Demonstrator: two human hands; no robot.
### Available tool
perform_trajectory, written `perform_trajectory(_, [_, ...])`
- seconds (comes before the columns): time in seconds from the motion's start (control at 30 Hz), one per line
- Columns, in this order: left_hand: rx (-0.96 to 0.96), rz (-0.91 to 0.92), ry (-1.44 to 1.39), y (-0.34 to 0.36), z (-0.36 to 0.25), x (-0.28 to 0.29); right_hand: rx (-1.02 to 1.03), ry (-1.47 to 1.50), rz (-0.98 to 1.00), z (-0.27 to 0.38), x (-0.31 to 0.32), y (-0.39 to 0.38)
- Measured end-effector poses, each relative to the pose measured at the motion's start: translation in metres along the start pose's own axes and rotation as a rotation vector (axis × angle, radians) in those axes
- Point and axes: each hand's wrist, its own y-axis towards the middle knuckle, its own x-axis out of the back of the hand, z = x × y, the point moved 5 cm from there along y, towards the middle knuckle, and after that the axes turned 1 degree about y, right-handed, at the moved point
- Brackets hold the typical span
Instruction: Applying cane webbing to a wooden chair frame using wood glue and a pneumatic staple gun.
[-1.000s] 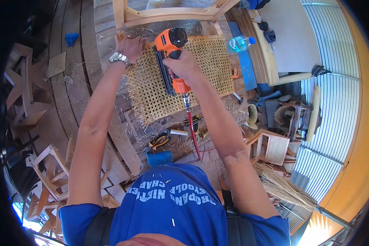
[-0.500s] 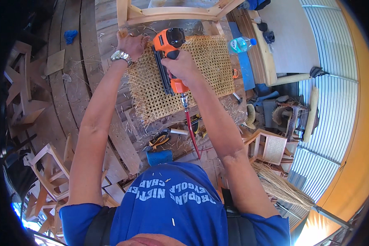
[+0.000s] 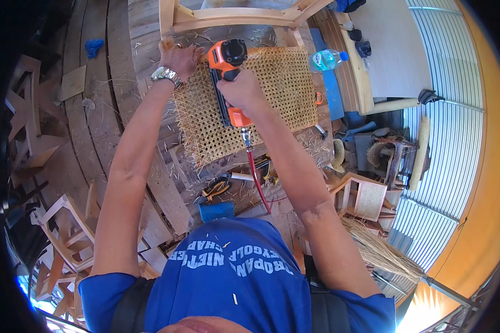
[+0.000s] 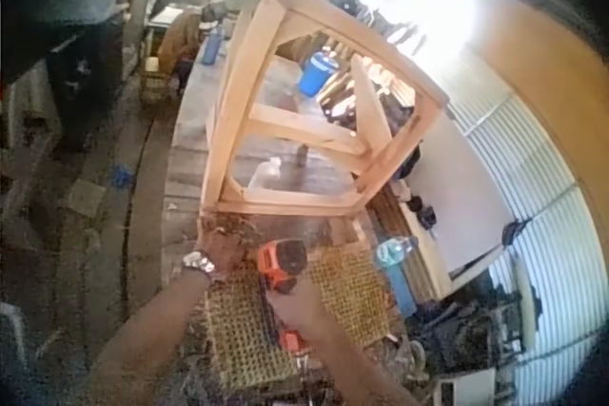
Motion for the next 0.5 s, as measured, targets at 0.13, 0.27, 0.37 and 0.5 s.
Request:
perform_trajectory(0.13, [0.034,0.114,0.014,-0.002,0.001,-0.001,-0.012,0.016,0.042,0.001,0.005,-0.001])
perform_trajectory(0.27, [0.047,-0.449,-0.107,-0.008,0.016,0.007,0.066,0.122,0.074,0.004,0.013,-0.008])
perform_trajectory(0.37, [0.261,-0.756,-0.254,-0.02,0.032,0.011,0.094,0.131,0.112,0.005,0.008,-0.01])
perform_trajectory(0.5, [0.636,-0.527,-0.473,-0.022,0.053,-0.004,0.119,0.173,0.133,0.008,-0.005,-0.008])
